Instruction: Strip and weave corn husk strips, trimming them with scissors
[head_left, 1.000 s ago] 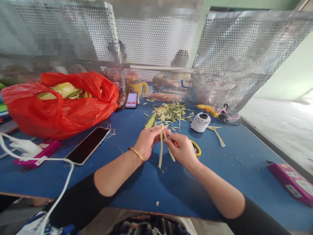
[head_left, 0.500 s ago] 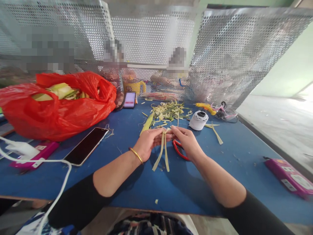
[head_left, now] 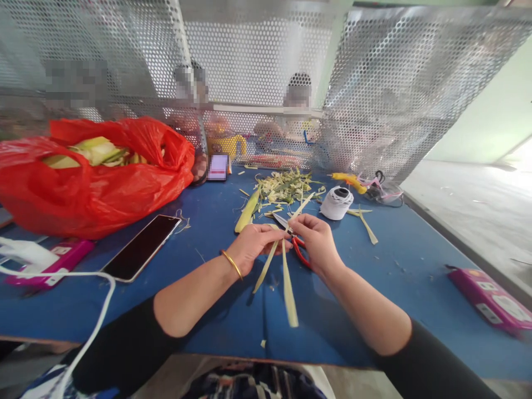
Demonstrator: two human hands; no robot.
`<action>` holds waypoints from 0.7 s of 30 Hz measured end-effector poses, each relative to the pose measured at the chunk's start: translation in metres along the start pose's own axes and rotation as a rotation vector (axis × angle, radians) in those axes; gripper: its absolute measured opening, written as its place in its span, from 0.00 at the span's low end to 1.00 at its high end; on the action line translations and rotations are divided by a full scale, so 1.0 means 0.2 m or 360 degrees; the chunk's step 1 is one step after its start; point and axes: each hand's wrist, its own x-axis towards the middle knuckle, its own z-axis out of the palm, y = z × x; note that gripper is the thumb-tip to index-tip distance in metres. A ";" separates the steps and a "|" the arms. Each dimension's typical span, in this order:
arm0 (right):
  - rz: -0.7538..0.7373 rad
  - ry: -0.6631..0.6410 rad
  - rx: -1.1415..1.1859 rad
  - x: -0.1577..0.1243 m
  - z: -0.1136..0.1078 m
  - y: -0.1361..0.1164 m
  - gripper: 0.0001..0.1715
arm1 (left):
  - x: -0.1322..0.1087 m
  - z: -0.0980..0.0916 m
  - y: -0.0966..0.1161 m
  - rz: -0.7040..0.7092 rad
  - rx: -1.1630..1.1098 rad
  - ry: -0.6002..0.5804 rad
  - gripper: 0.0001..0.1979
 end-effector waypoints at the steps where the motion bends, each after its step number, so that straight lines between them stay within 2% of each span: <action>1: -0.0085 0.0081 -0.0126 0.01 -0.01 0.00 0.21 | 0.00 0.00 0.00 0.0010 0.0019 0.0001 0.06; 4: -0.0525 0.0481 -0.0523 0.03 -0.05 -0.03 0.19 | -0.01 0.02 0.02 0.0038 0.0080 -0.0003 0.05; 5: -0.0705 0.0551 -0.0653 0.04 -0.06 -0.05 0.18 | -0.02 0.02 0.02 0.0049 0.0101 -0.0010 0.05; 6: -0.0857 0.0523 -0.0779 0.03 -0.07 -0.06 0.17 | -0.02 0.03 0.02 0.0059 0.0123 -0.0024 0.06; 8: -0.0973 0.0227 -0.0961 0.02 -0.07 -0.09 0.18 | -0.03 0.05 0.03 0.0086 0.0172 -0.0052 0.07; 9: -0.0912 0.0023 -0.0986 0.02 -0.07 -0.09 0.21 | -0.03 0.05 0.02 0.0095 0.0195 -0.0071 0.07; 11: -0.0592 -0.0334 -0.0846 0.00 -0.05 -0.08 0.25 | -0.03 0.06 0.02 0.0100 0.0230 -0.0106 0.06; 13: -0.0188 -0.0532 -0.0510 -0.01 -0.03 -0.08 0.24 | -0.03 0.06 0.01 0.0092 0.0250 -0.0141 0.06; 16: 0.0159 -0.0491 -0.0056 -0.02 -0.01 -0.08 0.21 | -0.03 0.05 0.01 0.0061 0.0278 -0.0179 0.06; 21: 0.0225 -0.0282 0.0103 -0.05 0.02 -0.12 0.21 | -0.04 0.04 0.02 0.0002 0.0287 -0.0246 0.13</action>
